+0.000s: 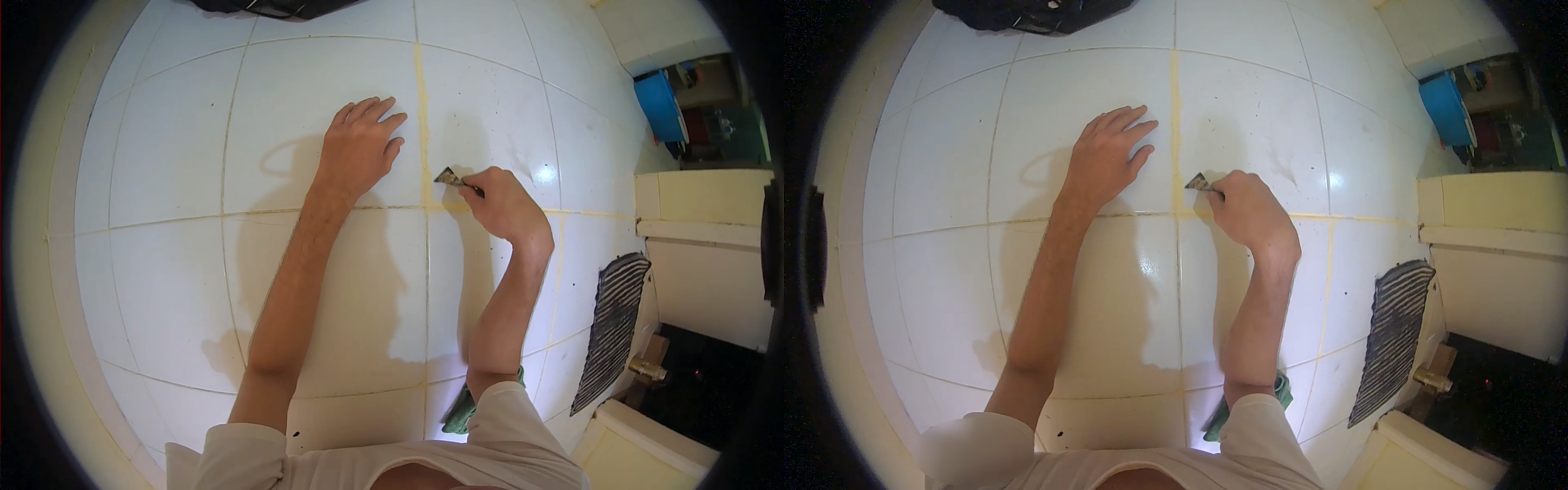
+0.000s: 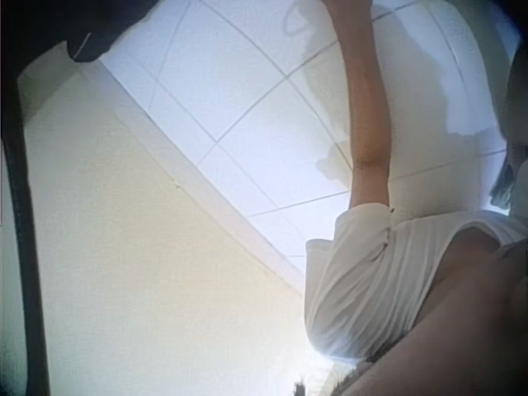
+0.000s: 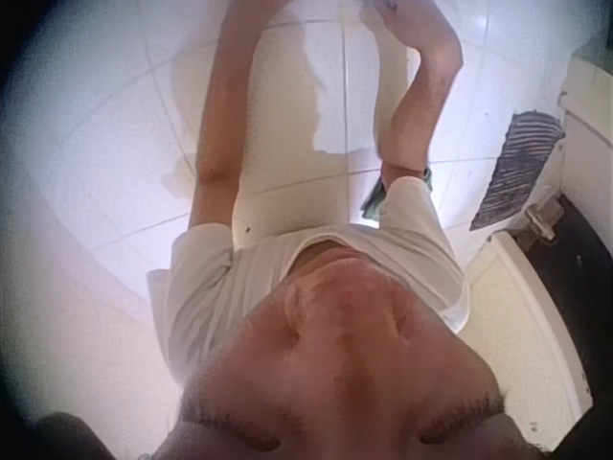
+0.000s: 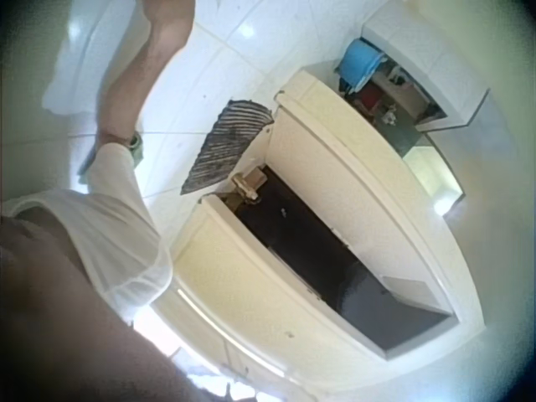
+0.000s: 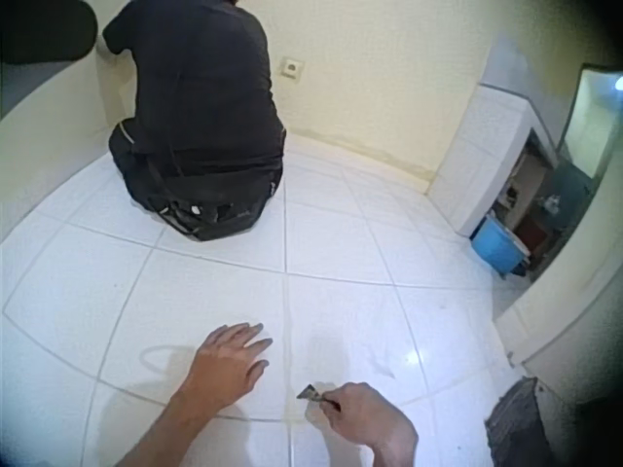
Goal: The person scrapes the grout lines between floor tiles using the corner of a metal blade, moving it back and forth along the yellowed seams to remove debris.
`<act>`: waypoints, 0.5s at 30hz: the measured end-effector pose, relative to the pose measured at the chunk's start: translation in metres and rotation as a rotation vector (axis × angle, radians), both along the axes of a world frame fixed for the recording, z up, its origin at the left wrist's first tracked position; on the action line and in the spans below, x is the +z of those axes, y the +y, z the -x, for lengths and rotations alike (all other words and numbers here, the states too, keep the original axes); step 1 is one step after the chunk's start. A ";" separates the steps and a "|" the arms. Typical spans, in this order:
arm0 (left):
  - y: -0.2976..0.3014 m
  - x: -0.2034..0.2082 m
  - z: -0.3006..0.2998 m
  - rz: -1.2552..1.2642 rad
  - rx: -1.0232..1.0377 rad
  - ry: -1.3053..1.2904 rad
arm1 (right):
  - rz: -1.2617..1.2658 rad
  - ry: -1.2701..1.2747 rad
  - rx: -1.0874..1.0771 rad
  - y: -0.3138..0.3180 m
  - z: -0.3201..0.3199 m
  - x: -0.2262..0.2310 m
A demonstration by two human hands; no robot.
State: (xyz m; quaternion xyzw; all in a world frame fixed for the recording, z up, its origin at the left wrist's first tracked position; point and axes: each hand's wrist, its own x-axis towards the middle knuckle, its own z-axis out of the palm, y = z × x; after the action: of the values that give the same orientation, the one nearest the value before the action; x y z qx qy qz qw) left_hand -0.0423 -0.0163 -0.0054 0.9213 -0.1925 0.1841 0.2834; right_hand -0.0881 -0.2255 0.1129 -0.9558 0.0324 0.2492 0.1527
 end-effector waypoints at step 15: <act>0.004 0.006 0.001 -0.016 -0.038 0.039 | -0.075 -0.078 0.053 -0.008 0.001 -0.015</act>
State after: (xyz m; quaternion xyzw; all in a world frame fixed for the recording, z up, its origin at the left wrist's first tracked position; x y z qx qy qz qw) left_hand -0.0429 -0.0127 0.0010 0.9231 -0.2060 0.1592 0.2831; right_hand -0.0888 -0.2336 0.0976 -0.9589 -0.0082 0.2168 0.1827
